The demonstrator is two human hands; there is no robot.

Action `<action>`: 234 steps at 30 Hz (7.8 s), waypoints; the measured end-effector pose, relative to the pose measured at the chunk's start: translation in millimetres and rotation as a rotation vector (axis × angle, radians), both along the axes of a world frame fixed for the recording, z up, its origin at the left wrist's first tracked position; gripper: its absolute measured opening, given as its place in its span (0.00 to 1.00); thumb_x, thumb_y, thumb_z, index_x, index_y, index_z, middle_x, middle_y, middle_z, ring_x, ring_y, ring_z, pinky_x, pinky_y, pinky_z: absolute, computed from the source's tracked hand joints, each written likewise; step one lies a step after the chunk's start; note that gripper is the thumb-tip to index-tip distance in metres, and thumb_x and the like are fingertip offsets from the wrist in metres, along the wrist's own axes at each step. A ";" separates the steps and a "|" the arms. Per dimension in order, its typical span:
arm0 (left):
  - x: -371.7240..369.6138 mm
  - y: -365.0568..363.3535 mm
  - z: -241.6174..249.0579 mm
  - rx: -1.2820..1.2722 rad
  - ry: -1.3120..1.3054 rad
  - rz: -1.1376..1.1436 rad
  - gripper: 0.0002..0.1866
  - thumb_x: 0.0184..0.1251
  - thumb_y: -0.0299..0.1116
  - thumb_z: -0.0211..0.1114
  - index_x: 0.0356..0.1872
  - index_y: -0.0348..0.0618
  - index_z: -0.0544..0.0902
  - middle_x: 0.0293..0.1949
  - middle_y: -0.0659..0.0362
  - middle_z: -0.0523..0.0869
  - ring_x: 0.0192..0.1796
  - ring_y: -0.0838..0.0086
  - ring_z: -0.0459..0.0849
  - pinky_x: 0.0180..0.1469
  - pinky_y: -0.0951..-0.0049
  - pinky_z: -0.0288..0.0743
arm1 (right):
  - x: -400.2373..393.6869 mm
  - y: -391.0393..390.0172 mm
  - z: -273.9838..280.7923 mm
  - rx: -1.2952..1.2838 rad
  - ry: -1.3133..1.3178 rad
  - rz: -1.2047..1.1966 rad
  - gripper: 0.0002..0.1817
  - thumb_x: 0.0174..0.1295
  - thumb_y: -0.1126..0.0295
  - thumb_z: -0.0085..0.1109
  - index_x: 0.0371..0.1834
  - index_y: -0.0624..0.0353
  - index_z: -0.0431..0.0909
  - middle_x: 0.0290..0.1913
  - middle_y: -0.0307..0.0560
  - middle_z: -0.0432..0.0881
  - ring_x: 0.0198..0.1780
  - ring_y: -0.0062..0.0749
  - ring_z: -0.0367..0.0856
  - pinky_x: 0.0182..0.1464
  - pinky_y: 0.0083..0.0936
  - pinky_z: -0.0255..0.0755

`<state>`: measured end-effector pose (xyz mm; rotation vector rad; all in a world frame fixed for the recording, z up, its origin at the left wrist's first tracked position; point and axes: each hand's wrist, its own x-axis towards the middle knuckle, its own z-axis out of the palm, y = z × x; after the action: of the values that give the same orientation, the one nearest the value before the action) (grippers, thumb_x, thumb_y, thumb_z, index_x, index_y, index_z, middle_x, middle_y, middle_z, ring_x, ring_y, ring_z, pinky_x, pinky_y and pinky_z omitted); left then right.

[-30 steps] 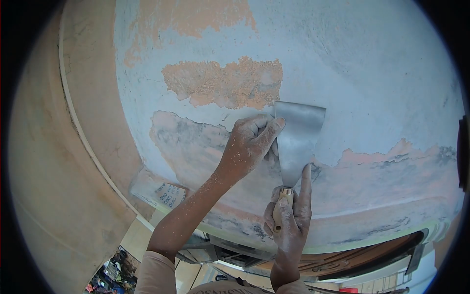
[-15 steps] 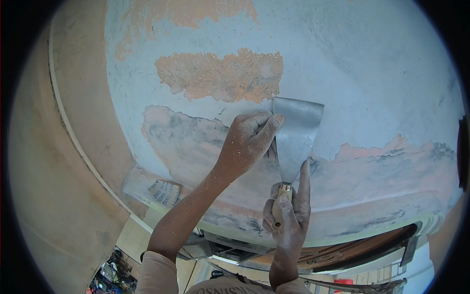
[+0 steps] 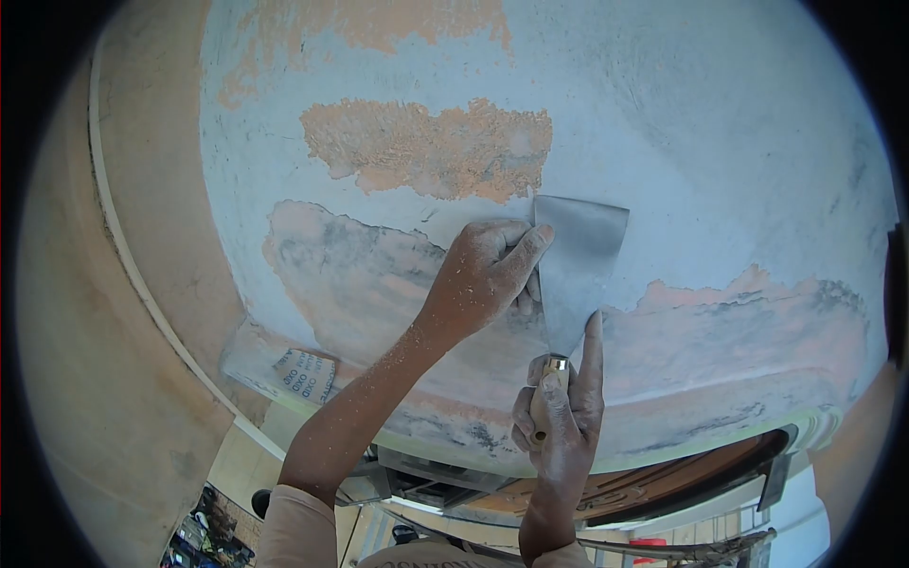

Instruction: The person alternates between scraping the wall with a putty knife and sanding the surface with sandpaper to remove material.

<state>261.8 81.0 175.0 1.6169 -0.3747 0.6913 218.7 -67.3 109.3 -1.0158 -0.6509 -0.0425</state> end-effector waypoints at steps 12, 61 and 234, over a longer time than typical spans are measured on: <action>6.1 4.0 -10.1 0.083 -0.085 0.078 0.20 0.68 0.40 0.56 0.19 0.36 0.74 0.15 0.62 0.73 0.16 0.81 0.74 0.18 0.80 0.67 | 5.4 0.8 -6.2 0.005 -0.045 0.046 0.38 0.66 0.72 0.46 0.73 0.57 0.34 0.32 0.45 0.73 0.13 0.13 0.65 0.07 0.10 0.54; -5.5 -4.8 -6.4 -0.145 -0.071 0.068 0.22 0.69 0.38 0.55 0.15 0.36 0.71 0.12 0.63 0.69 0.12 0.82 0.71 0.13 0.80 0.64 | 3.0 9.9 -6.4 0.039 0.001 0.127 0.37 0.67 0.72 0.44 0.73 0.57 0.32 0.34 0.44 0.72 0.15 0.12 0.64 0.10 0.11 0.55; -0.9 55.6 24.6 0.617 -0.879 1.109 0.28 0.60 0.47 0.60 0.56 0.37 0.71 0.61 0.39 0.65 0.63 0.46 0.66 0.58 0.46 0.64 | 28.5 -64.2 -60.6 0.137 -0.059 -0.106 0.44 0.63 0.70 0.52 0.73 0.55 0.29 0.32 0.45 0.71 0.13 0.17 0.65 0.07 0.12 0.51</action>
<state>260.9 136.5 199.6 1.9682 -0.2926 2.3421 247.2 -131.5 48.7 -0.9187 -0.6386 -0.2081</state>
